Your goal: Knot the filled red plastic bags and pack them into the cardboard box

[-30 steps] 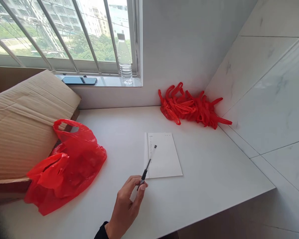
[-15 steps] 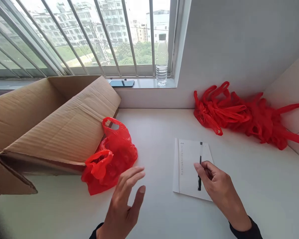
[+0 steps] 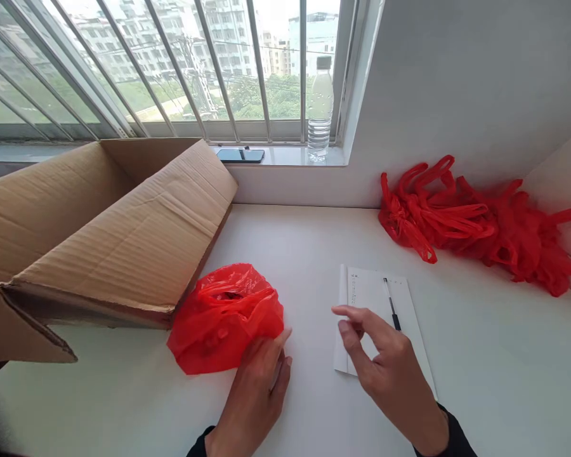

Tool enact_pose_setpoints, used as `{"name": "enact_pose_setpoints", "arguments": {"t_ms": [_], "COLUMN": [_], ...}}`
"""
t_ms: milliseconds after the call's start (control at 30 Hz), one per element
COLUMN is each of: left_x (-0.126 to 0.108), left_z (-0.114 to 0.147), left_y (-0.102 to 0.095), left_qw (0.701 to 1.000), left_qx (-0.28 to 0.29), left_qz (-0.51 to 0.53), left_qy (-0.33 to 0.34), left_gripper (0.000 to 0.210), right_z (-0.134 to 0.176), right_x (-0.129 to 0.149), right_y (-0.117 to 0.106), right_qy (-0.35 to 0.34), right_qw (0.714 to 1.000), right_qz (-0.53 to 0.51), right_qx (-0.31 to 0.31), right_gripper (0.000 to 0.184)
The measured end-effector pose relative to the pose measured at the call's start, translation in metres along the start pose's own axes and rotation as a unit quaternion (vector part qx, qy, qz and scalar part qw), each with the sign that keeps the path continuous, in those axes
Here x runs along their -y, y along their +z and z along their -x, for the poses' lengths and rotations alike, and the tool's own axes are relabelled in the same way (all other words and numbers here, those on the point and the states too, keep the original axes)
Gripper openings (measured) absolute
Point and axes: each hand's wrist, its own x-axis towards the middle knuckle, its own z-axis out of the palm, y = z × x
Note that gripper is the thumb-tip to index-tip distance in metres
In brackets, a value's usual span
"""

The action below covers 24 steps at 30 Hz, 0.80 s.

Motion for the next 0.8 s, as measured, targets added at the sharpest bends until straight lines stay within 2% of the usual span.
{"name": "enact_pose_setpoints", "arguments": {"t_ms": [33, 100, 200, 267, 367, 467, 500, 567, 633, 700, 800], "left_x": [-0.009, -0.023, -0.030, -0.026, -0.014, -0.003, 0.000, 0.006, 0.013, 0.020, 0.028], "left_z": [0.002, 0.004, 0.008, 0.010, 0.013, 0.013, 0.011, 0.007, 0.003, 0.002, 0.009], "left_y": [0.003, 0.007, 0.005, -0.004, -0.021, -0.031, -0.032, -0.031, -0.031, -0.035, -0.051], "left_qw": [1.000, 0.997, 0.982, 0.977, 0.986, 0.988, 0.987, 0.985, 0.982, 0.976, 0.959], "left_qx": [0.014, 0.030, 0.020, -0.025, -0.105, -0.152, -0.160, -0.161, -0.162, -0.179, -0.231], "left_qz": [0.010, 0.050, 0.135, 0.163, 0.113, 0.028, 0.003, -0.035, -0.037, -0.011, 0.012], "left_qy": [0.015, 0.053, 0.129, 0.136, 0.067, 0.004, -0.013, -0.053, -0.090, -0.127, -0.164], "left_gripper": [0.045, 0.046, 0.036, 0.026, 0.027, 0.037, 0.041, 0.056, 0.064, 0.059, 0.042], "right_z": [0.000, -0.002, -0.009, -0.013, -0.016, -0.017, -0.017, -0.019, -0.021, -0.025, -0.026], "right_x": [0.014, 0.036, 0.051, 0.051, 0.043, 0.038, 0.038, 0.039, 0.037, 0.032, 0.023], "right_y": [0.005, 0.017, 0.033, 0.041, 0.046, 0.047, 0.047, 0.049, 0.054, 0.057, 0.052], "right_qy": [-0.078, -0.182, -0.239, -0.238, -0.197, -0.150, -0.143, -0.152, -0.182, -0.192, -0.138], "right_qw": [0.996, 0.975, 0.948, 0.950, 0.971, 0.984, 0.986, 0.986, 0.982, 0.976, 0.980], "right_qz": [-0.030, -0.081, -0.103, -0.106, -0.117, -0.096, -0.086, -0.063, -0.015, 0.056, 0.120], "right_qx": [0.029, 0.102, 0.182, 0.173, 0.074, -0.008, -0.013, 0.017, 0.057, 0.084, 0.077], "right_gripper": [0.024, 0.033, 0.037, 0.034, 0.024, 0.019, 0.020, 0.026, 0.041, 0.058, 0.055]}}
